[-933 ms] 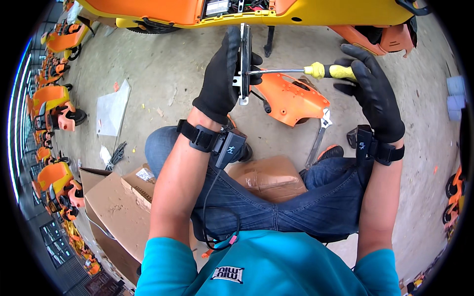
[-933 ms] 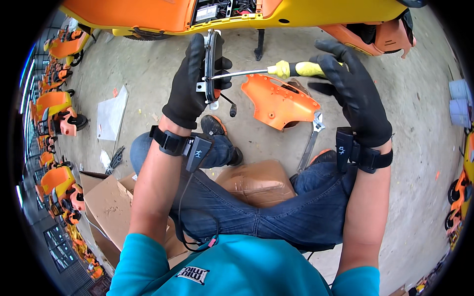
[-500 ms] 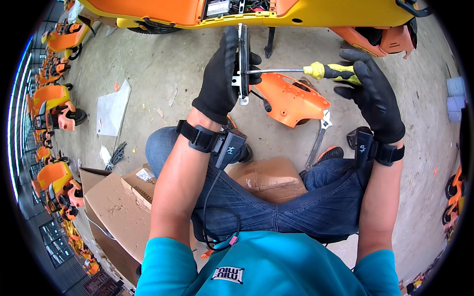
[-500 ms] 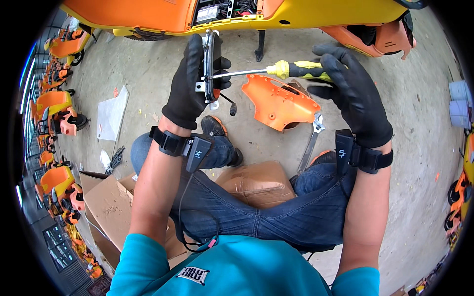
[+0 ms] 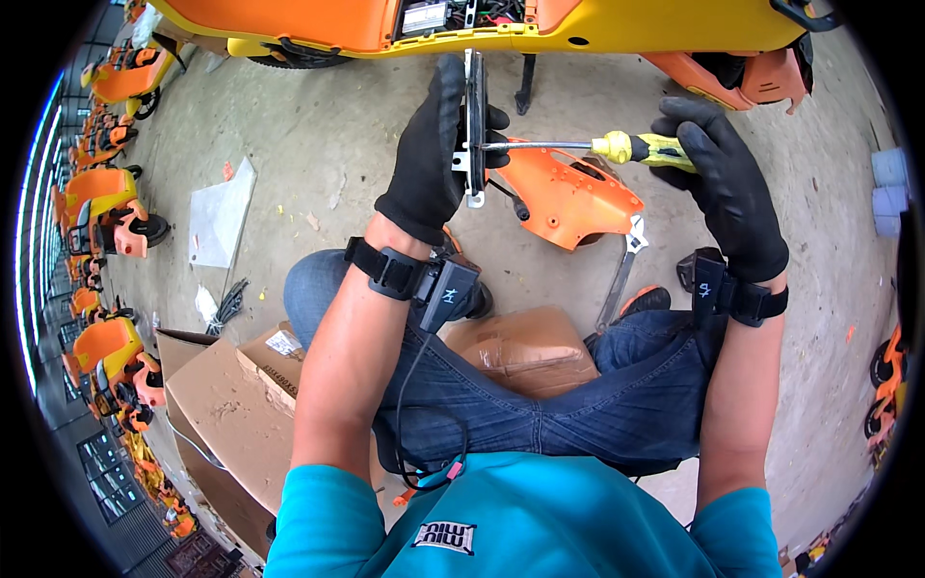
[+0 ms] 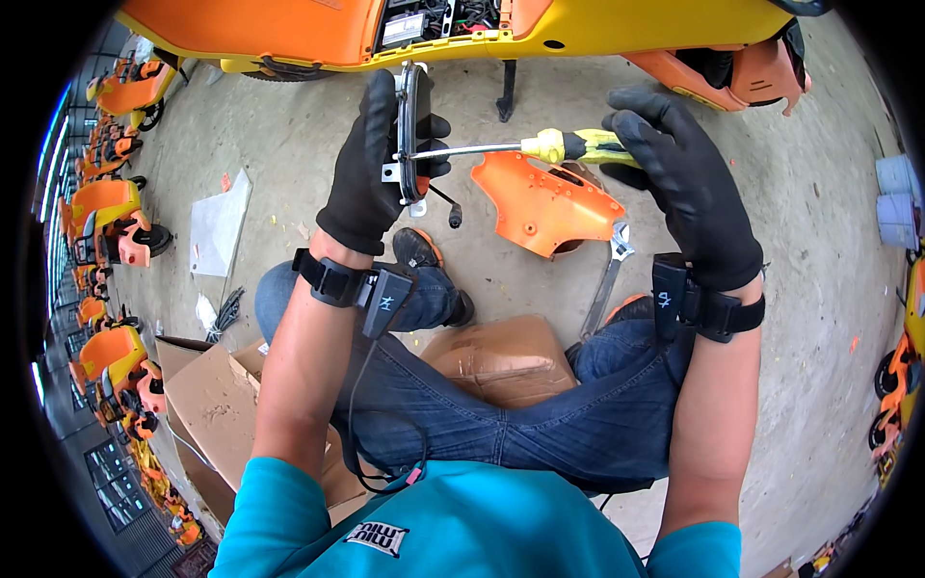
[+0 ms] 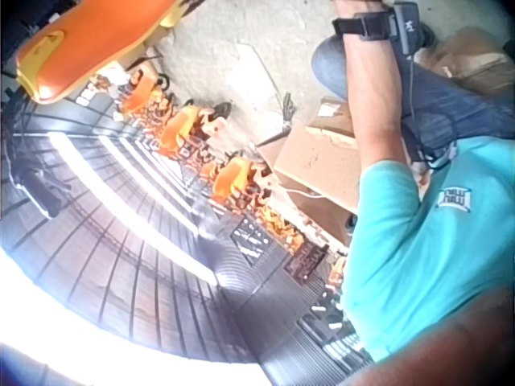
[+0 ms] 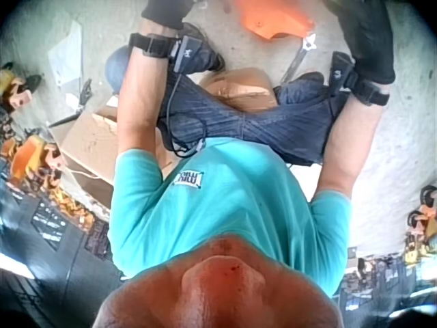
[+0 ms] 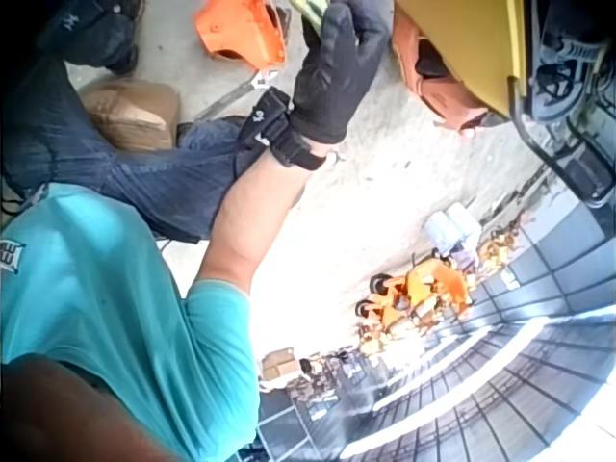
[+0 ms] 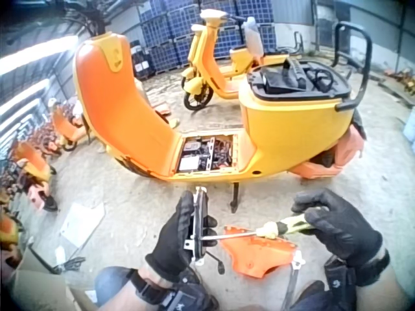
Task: The person uses a screwdriver to pry the outer casing away from a scooter's instrument cluster assembly while sitting in a warehouse containing rows of yellow scooters.
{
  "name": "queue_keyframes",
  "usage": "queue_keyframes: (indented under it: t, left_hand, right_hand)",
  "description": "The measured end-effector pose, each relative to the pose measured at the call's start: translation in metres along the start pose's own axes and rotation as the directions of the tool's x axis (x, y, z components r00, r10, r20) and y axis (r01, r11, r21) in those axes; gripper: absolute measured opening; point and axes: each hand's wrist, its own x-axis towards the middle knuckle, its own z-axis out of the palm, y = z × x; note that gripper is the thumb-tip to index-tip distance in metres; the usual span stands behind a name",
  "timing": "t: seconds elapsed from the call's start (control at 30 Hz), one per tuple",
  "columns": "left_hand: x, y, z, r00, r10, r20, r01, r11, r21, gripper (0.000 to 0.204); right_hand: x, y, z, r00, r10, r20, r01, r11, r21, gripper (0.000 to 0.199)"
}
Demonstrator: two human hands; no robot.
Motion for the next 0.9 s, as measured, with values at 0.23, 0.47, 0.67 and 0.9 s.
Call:
queue_keyframes:
  t: [0.23, 0.47, 0.67, 0.9]
  left_hand:
    - [0.002, -0.002, -0.003, 1.000, -0.009, 0.003, 0.009, 0.997, -0.073, 0.061]
    - [0.000, -0.003, -0.004, 0.999, 0.044, 0.024, -0.044, 0.999, -0.010, 0.061]
    - [0.004, -0.008, -0.007, 0.996, 0.084, 0.007, -0.084, 0.996, -0.018, 0.061]
    - [0.000, -0.004, -0.004, 0.996, -0.013, 0.084, 0.020, 0.996, -0.082, 0.059]
  right_hand:
    - [0.004, 0.001, -0.018, 0.987, 0.004, 0.161, -0.001, 1.000, -0.022, 0.034]
    - [0.001, 0.001, -0.009, 0.985, -0.153, 0.082, 0.161, 0.982, -0.101, 0.034]
    - [0.002, -0.005, -0.016, 0.981, 0.055, 0.187, -0.051, 0.998, -0.027, 0.035]
    - [0.004, 0.006, -0.023, 0.983, -0.069, 0.169, 0.020, 0.961, 0.275, 0.034]
